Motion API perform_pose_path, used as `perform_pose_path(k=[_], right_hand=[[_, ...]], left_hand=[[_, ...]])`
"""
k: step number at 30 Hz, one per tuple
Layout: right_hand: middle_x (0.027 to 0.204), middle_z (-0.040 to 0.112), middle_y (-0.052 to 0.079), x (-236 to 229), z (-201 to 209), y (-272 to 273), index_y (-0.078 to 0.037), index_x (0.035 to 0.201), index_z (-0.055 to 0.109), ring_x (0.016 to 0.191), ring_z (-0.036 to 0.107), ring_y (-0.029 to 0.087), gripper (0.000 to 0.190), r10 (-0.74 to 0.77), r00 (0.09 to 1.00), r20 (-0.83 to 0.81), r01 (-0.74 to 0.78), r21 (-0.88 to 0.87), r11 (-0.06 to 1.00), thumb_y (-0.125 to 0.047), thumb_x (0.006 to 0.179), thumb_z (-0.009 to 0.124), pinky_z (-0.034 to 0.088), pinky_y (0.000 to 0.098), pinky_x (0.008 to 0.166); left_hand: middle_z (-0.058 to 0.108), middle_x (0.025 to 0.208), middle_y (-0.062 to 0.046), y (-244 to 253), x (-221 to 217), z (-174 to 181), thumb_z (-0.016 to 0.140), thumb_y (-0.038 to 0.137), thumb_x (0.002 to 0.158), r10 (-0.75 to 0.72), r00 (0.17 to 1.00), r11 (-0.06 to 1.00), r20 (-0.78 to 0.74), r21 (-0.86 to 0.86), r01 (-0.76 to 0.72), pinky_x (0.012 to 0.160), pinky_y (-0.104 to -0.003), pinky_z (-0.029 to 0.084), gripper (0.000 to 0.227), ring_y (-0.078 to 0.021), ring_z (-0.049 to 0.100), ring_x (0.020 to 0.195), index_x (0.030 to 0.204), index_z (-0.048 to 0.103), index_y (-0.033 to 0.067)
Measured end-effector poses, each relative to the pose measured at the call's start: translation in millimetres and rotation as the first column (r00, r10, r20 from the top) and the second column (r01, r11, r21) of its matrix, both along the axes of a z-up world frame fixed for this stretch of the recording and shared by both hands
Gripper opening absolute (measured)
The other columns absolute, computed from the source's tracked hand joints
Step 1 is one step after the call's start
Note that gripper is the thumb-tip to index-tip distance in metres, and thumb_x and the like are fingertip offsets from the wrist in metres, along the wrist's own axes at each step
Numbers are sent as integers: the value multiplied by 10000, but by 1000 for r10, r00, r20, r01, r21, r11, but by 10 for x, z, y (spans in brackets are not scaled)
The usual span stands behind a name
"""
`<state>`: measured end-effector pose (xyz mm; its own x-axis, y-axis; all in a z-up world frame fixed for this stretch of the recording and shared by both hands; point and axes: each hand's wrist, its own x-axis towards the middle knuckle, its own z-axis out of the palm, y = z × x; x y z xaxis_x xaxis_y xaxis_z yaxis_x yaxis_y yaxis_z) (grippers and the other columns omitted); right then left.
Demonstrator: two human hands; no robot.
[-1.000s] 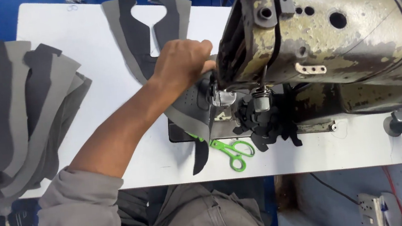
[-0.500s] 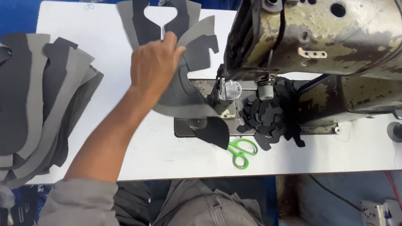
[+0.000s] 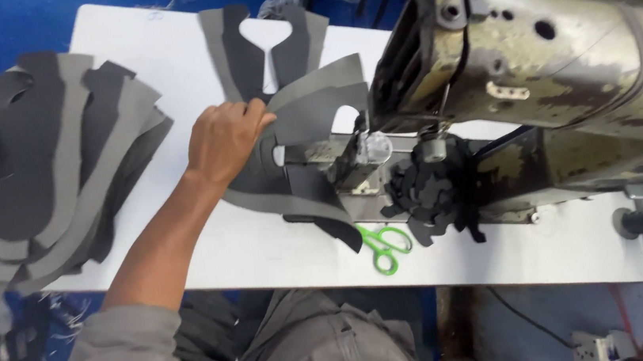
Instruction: The person sews gray and black shoe parts using a sewing machine. They guide the material under the needle, stitch the edges, and then use green scissors to cut the thread. The finished parts are placed on the table.
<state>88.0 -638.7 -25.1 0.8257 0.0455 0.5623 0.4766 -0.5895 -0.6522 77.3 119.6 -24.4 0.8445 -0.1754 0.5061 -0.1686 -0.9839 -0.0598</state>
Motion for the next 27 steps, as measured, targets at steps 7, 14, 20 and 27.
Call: perform_pose_path(k=[7, 14, 20, 27], right_hand=[[1223, 666, 133, -158, -300, 845, 2, 1218, 666, 1088, 621, 203, 322, 16, 999, -31, -16, 22, 1000, 92, 1060, 400, 509, 294, 828], [1187, 659, 118, -897, -589, 3339, -94, 1142, 734, 989, 660, 270, 201, 323, 807, -493, -273, 173, 946, -64, 971, 632, 587, 403, 775], [1112, 665, 158, -1144, -640, 3656, -85, 1175, 687, 955, 644, 399, 388, 85, 856, -510, -359, -468, 808, -202, 810, 747, 532, 446, 765], [759, 709, 100, -1105, -575, 3459, -42, 957, 739, 673, 658, 207, 279, 11, 338, -941, -465, -156, 871, -292, 834, 736, 535, 359, 654]], left_hand=[[566, 573, -24, 122, -117, 140, 707, 410, 974, 12, 998, 999, -66, -33, -14, 603, -355, 508, 341, -202, 606, 565, 842, 593, 117], [624, 628, -51, -82, -321, 521, 765, 368, 915, -137, 977, 970, -162, -222, 99, 578, -385, 522, 314, -246, 645, 585, 835, 618, 103], [633, 624, -58, -28, -292, 604, 787, 349, 874, -145, 970, 986, -194, -111, 125, 568, -398, 526, 296, -262, 671, 611, 828, 639, 97], [656, 636, -64, 21, -252, 548, 788, 336, 897, -116, 969, 988, -218, -129, 90, 556, -410, 520, 295, -276, 675, 618, 819, 647, 89]])
